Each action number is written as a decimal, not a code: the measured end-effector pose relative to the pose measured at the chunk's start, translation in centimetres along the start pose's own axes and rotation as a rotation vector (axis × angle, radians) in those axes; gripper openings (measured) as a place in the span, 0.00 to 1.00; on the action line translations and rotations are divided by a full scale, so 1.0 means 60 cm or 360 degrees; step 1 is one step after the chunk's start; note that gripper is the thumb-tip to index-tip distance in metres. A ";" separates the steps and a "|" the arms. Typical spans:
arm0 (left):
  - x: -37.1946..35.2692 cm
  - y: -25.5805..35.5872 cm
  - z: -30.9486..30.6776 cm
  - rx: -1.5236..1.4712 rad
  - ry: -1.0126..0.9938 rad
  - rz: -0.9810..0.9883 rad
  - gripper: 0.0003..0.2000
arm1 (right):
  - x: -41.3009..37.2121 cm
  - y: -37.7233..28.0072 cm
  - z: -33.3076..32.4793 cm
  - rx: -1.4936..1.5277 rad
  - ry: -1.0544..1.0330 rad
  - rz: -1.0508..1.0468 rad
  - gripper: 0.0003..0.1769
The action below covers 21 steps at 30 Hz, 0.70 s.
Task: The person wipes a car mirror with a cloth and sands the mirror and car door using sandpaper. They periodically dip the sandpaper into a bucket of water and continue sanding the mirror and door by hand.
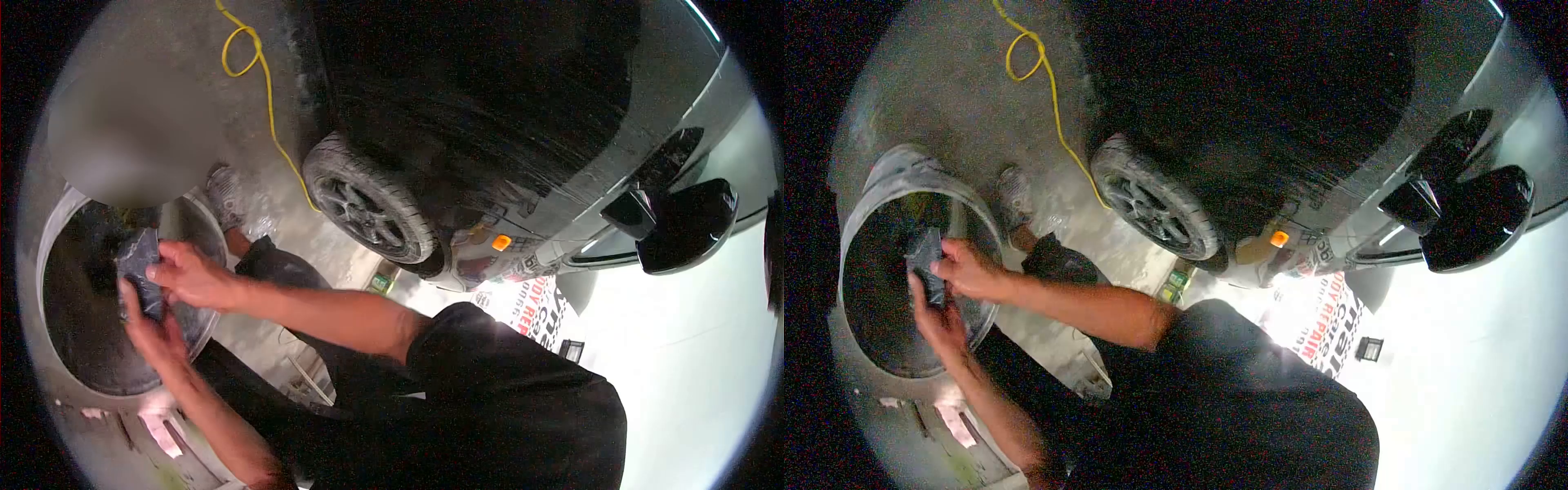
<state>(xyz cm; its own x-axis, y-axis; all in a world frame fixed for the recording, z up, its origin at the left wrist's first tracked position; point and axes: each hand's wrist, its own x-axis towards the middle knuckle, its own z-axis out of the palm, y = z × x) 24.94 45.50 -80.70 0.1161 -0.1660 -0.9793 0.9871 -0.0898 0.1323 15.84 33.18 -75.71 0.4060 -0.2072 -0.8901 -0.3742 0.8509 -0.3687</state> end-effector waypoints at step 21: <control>0.562 0.029 -0.083 0.2325 0.0246 0.0732 0.20 | -0.179 -0.027 -0.150 -0.1297 0.0429 -0.0870 0.12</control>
<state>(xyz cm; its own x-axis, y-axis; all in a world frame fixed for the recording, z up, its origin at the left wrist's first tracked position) 31.13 44.65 -114.24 0.4715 -0.3563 -0.8067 -0.0905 -0.9295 0.3576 4.56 29.68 -67.96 0.5277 -0.6569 -0.5386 -0.6890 0.0399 -0.7237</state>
